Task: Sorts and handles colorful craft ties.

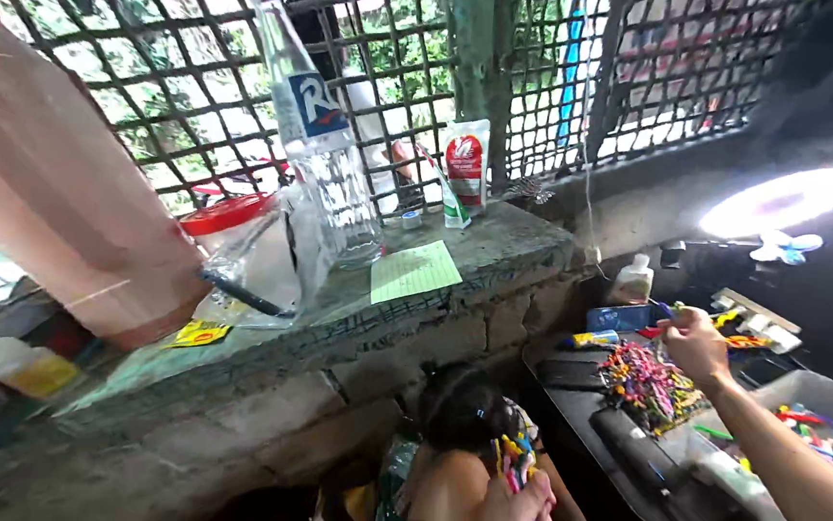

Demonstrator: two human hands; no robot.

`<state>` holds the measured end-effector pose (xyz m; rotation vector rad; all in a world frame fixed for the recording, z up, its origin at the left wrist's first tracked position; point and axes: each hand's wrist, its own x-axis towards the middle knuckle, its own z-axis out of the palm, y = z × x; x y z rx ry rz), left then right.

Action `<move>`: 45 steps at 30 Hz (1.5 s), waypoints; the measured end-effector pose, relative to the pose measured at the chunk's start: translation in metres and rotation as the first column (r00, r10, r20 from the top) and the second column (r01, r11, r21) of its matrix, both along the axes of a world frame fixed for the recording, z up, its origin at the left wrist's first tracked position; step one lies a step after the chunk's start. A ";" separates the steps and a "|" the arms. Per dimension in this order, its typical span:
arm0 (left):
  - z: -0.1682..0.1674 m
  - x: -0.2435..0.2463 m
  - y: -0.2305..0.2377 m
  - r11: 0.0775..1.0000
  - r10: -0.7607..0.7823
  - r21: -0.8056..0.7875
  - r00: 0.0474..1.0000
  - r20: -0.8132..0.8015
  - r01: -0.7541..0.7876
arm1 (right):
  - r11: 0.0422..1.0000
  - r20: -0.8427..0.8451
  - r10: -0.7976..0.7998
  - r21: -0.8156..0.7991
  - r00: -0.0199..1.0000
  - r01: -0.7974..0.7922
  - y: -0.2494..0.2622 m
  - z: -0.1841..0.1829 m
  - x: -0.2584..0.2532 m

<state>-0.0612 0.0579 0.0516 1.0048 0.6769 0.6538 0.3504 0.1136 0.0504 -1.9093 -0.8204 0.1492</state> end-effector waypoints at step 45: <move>0.062 -0.008 0.005 0.899 0.174 0.380 0.974 0.148 -0.218 | 0.878 0.717 0.200 0.171 0.667 -0.447 -0.108 0.054 -0.277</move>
